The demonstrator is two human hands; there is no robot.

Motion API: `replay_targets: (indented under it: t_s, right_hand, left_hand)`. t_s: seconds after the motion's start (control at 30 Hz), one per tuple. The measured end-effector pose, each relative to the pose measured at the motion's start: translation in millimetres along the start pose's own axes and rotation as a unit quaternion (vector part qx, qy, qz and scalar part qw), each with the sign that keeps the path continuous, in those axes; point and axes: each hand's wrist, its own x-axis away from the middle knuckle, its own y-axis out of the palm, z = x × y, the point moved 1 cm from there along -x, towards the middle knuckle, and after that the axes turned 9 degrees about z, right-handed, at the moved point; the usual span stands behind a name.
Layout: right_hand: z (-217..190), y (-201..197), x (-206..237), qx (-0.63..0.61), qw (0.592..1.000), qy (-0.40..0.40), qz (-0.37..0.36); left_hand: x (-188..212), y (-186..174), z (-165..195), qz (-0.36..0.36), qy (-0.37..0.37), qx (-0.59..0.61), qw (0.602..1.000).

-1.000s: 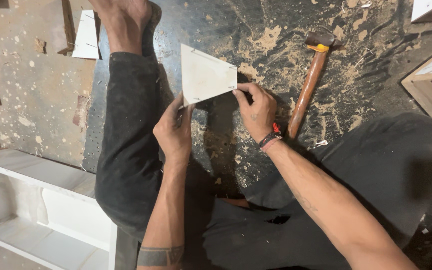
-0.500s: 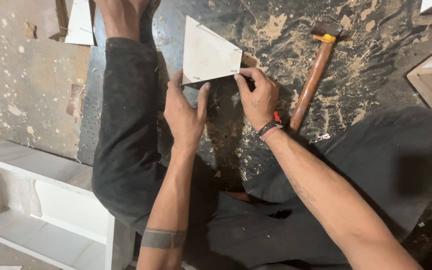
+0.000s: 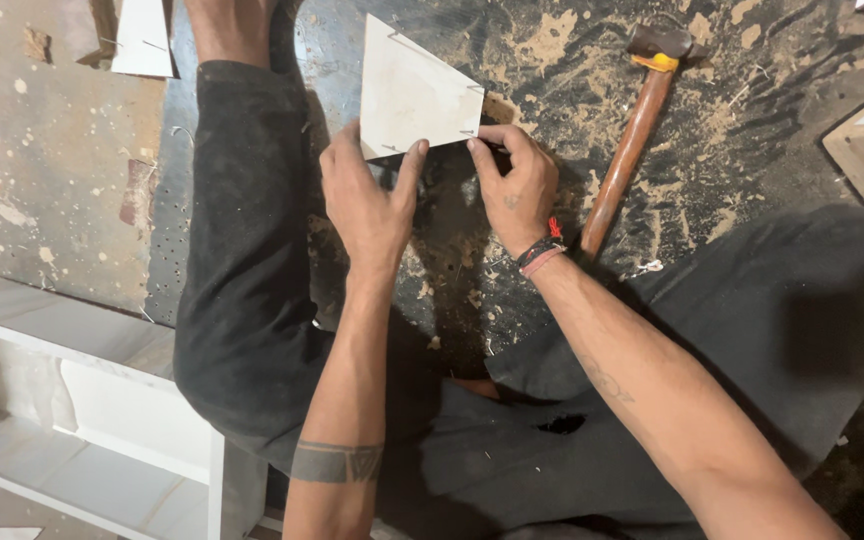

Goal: The person sits on the workshop floor and hammers nails into small white triangular wood pieces, taking nails from a wooden nail box and driving them along the edges of each piece, working through several pieces one at a time.

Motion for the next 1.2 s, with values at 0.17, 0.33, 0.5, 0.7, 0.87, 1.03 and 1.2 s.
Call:
replay_targets:
  t_s: [0.17,0.33,0.5,0.7,0.87,1.03,1.2]
  right_hand:
    - [5,2,4,-0.005,1.000,-0.004,0.001]
    - [6,-11,-1,0.004,0.999,0.001,-0.046]
    - [11,-80,-4,0.132,0.978,-0.131,0.093]
    - [37,-111,-10,0.137,0.969,0.200,-0.051]
    - [7,-116,21,-0.262,0.906,0.328,-0.047]
    - [-33,-109,93,-0.292,0.907,0.293,-0.086]
    - [-34,-98,96,-0.252,0.891,0.353,-0.138]
  left_hand:
    - [6,11,-1,0.029,-0.013,0.017,0.999]
    - [9,15,-2,0.036,-0.027,0.030,0.999]
    - [9,17,-3,0.025,-0.037,0.030,0.999]
    - [7,22,0,0.031,-0.048,0.047,0.997]
    - [8,27,3,0.050,-0.063,0.106,0.991]
    - [7,27,3,0.046,-0.069,0.107,0.991]
    - [5,25,7,0.046,-0.063,0.110,0.991]
